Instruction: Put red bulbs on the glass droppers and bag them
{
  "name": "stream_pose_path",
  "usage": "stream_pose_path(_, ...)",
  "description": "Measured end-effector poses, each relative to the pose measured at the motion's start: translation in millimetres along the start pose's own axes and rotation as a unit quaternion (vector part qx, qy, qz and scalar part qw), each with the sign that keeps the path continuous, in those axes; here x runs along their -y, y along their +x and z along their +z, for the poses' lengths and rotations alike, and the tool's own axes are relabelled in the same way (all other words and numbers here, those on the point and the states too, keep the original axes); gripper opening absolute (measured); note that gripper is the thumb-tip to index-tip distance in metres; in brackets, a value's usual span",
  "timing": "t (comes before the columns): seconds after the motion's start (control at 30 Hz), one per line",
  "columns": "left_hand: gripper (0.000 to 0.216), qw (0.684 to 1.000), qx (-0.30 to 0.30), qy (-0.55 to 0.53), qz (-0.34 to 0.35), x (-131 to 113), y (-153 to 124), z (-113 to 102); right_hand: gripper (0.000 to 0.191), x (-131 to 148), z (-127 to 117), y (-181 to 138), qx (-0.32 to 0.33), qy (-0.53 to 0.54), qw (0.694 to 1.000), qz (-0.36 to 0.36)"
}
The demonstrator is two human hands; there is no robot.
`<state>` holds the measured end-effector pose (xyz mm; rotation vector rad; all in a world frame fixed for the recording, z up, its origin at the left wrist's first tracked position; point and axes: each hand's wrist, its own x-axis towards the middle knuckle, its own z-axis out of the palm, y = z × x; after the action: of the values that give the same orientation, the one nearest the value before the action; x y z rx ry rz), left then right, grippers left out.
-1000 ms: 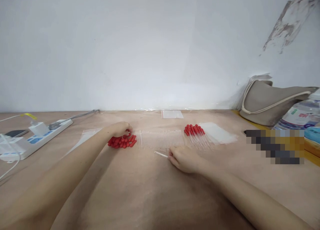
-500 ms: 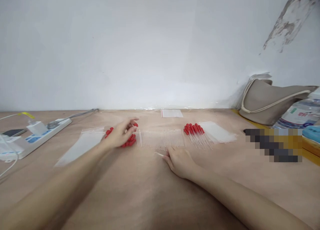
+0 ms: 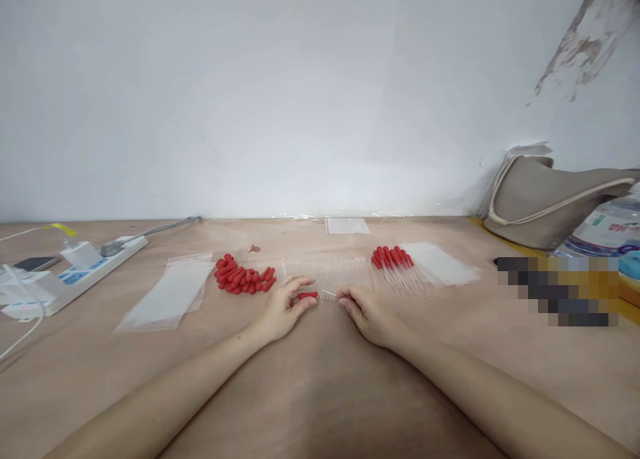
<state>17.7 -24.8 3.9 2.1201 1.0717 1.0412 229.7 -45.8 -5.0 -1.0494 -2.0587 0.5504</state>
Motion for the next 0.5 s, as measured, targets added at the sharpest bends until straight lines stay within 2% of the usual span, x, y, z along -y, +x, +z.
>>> stream_pose_path(0.13, 0.017, 0.996, 0.017, 0.075, 0.036, -8.5, 2.4, 1.7, 0.016, 1.3, -1.2, 0.9, 0.0, -0.004, 1.0, 0.001)
stream_pose_path(0.33, 0.018, 0.994, -0.005, 0.085, 0.064, -10.1, 2.3, 4.9, 0.015, 2.9, -0.6, 1.0, -0.001, -0.017, 1.0, -0.008)
stream_pose_path(0.5, 0.018, 0.989, 0.013, 0.126, 0.074, -11.0, 2.7, 3.7, 0.016, 4.4, -2.8, 2.1, -0.009, -0.056, 0.998, -0.029)
